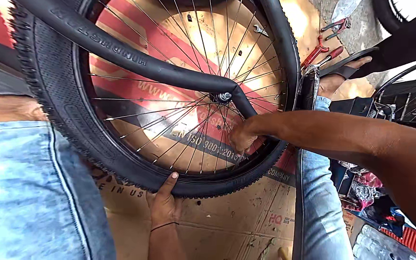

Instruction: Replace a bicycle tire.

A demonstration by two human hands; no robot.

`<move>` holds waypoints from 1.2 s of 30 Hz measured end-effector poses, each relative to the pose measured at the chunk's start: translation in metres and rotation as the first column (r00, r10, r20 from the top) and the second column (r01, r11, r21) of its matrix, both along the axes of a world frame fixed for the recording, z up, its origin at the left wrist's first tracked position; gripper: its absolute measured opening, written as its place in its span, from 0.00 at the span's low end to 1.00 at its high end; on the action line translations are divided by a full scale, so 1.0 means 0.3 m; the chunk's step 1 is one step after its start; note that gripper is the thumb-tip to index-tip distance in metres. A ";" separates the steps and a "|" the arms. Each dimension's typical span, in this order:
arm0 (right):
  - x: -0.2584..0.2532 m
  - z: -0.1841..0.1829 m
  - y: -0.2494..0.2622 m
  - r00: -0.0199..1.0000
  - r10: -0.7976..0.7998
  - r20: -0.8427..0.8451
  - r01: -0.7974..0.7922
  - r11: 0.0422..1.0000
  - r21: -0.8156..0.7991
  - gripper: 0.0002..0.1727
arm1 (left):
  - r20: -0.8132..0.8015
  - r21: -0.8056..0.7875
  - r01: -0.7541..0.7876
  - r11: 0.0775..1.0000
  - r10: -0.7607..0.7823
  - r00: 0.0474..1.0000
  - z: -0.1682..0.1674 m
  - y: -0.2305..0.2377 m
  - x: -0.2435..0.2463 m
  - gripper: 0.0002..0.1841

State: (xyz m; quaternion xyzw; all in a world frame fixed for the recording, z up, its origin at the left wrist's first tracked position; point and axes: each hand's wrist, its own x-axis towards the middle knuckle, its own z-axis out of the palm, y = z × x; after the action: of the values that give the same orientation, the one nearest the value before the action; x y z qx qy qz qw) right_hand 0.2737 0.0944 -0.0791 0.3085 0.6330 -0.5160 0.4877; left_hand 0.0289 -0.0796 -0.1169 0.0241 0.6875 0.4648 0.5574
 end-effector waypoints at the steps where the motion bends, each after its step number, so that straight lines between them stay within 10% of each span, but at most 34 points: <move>1: -0.010 0.016 -0.010 1.000 -0.003 0.013 0.003 1.000 0.009 0.11 | 0.000 0.001 -0.002 1.000 0.002 1.000 -0.004 -0.002 -0.002 0.26; 9: -0.003 0.287 -0.360 0.847 -0.495 0.193 0.427 0.850 0.308 0.14 | 0.012 -0.036 -0.004 0.999 0.005 1.000 -0.022 -0.001 -0.021 0.29; 25: -0.263 0.057 -0.987 -0.052 -0.998 0.020 0.922 -0.040 0.386 0.24 | -0.053 -0.032 0.050 0.998 -0.052 0.997 -0.020 0.013 0.000 0.35; 32: -0.162 -0.072 -1.109 0.171 -0.980 -0.105 0.904 0.113 0.412 0.29 | -0.007 -0.025 0.096 0.995 -0.096 0.995 -0.014 -0.021 0.006 0.33; 34: -0.179 -0.036 -1.077 0.003 -0.995 -0.104 0.930 -0.036 0.366 0.27 | -0.021 -0.019 0.098 0.995 -0.098 0.995 -0.003 -0.017 0.014 0.33; 36: -0.247 0.066 -1.009 -0.408 -0.913 0.004 0.884 -0.394 0.251 0.26 | -0.027 -0.031 0.107 0.994 -0.108 0.994 -0.004 -0.018 0.013 0.32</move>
State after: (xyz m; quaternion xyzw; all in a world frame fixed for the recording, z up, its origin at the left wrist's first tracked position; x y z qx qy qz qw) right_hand 0.1995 -0.2084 -0.0593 0.7815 0.0677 -0.6088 -0.1189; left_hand 0.0328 -0.0850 -0.1180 0.0596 0.6999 0.4237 0.5719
